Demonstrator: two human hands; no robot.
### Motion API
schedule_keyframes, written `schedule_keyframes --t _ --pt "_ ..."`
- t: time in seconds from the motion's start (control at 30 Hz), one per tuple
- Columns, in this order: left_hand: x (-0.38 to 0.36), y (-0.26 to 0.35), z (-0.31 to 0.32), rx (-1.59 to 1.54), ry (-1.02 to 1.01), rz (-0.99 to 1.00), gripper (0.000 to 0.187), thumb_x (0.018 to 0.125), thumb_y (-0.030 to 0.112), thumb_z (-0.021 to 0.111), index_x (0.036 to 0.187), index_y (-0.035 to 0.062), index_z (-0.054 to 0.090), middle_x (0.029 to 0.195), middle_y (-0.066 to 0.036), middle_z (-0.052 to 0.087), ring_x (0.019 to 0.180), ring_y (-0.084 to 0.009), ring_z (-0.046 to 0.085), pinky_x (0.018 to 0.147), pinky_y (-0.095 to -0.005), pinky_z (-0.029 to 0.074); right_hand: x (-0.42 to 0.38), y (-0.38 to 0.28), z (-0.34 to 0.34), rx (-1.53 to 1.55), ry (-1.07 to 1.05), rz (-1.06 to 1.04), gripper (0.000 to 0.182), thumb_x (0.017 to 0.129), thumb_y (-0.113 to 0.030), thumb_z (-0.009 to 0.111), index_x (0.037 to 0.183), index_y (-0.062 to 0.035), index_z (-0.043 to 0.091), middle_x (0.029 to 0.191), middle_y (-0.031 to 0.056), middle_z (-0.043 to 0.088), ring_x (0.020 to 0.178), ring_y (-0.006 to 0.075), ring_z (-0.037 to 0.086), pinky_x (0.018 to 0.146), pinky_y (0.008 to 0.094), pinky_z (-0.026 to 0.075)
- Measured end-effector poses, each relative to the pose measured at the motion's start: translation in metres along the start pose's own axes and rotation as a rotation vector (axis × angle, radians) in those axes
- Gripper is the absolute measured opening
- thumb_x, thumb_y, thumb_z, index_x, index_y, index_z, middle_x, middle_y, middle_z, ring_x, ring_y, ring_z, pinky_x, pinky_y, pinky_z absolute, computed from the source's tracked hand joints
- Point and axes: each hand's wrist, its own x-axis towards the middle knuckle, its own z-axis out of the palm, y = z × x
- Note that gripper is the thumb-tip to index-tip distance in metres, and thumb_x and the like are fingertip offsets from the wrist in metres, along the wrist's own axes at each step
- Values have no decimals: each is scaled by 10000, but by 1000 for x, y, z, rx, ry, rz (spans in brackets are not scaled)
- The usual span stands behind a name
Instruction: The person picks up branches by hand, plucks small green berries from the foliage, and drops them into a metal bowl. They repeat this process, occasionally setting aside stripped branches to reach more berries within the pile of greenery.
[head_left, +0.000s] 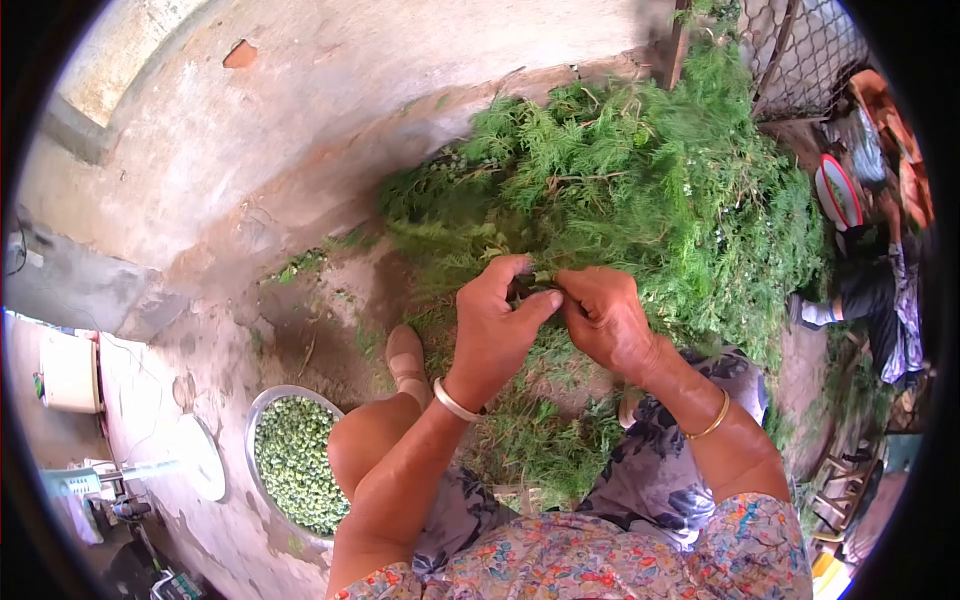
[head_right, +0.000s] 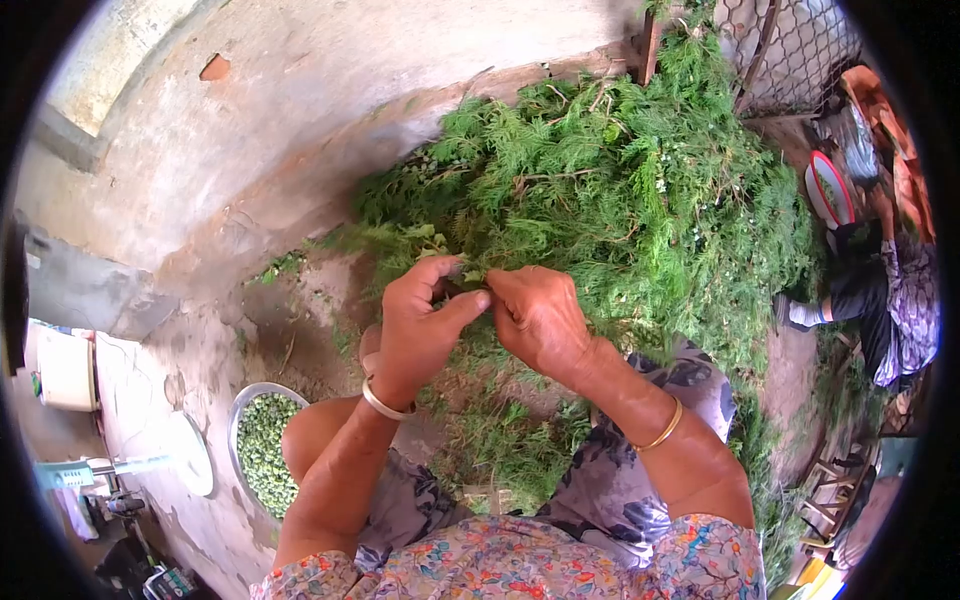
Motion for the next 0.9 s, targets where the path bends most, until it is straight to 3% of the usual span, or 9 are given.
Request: schedule_keyframes --t 0.1,0.17,0.4,0.5,0.57,0.6,0.7,0.77,0.9 --pt "0 -7 1 18 81 25 233 737 45 708 910 -35 575 749 -6 581 653 -61 494 581 -222 431 -1 -2 2 -52 -23 -85 103 668 51 581 728 -9 523 608 140 529 584 329 532 532 419 420" --pt "-1 -4 1 103 93 102 237 714 57 695 890 -14 553 705 -122 581 591 -154 526 566 -287 446 -3 -1 5 -9 67 -127 159 655 65 594 801 6 571 611 127 536 583 317 533 530 413 423" --pt "-4 -9 -2 213 44 235 173 747 18 645 881 -8 539 688 -107 572 565 -160 530 525 -312 429 -4 0 3 -2 64 -161 205 660 62 603 859 13 594 647 132 563 604 309 550 543 407 435" --pt "1 -3 -17 -19 4 52 160 786 21 642 927 -7 574 723 -50 591 562 -118 500 510 -226 416 -3 -1 0 -47 -26 -114 196 687 51 604 880 11 601 662 143 577 622 316 565 559 398 445" --pt "7 5 -33 -847 -74 -367 154 826 71 589 963 2 574 727 -90 583 540 -98 468 464 -228 410 -3 1 4 98 49 -31 164 737 30 596 900 14 605 668 160 584 601 339 561 539 383 447" --pt "9 4 -39 -847 -76 -368 154 826 71 589 963 2 574 727 -90 583 540 -98 468 464 -228 410 -3 0 3 96 50 -29 164 737 30 596 900 14 605 668 160 584 601 339 561 539 383 447" --pt "13 3 -56 -1119 -115 -276 189 871 143 501 987 10 571 844 -163 586 563 -100 446 438 -243 413 0 -8 -5 196 20 151 135 786 3 588 918 25 607 639 153 568 519 276 543 501 339 433" --pt "9 11 -54 -1110 -106 -286 185 880 155 499 973 11 570 854 -167 584 565 -101 447 438 -244 415 4 -11 -11 304 -68 436 138 839 -28 585 962 26 618 711 43 611 648 56 501 556 237 411" --pt "3 6 -44 -975 -85 -393 170 897 198 537 910 31 566 836 -163 586 568 -101 447 444 -233 406 6 -4 -8 486 26 490 149 842 -39 592 966 40 618 769 9 628 679 55 512 602 223 428"
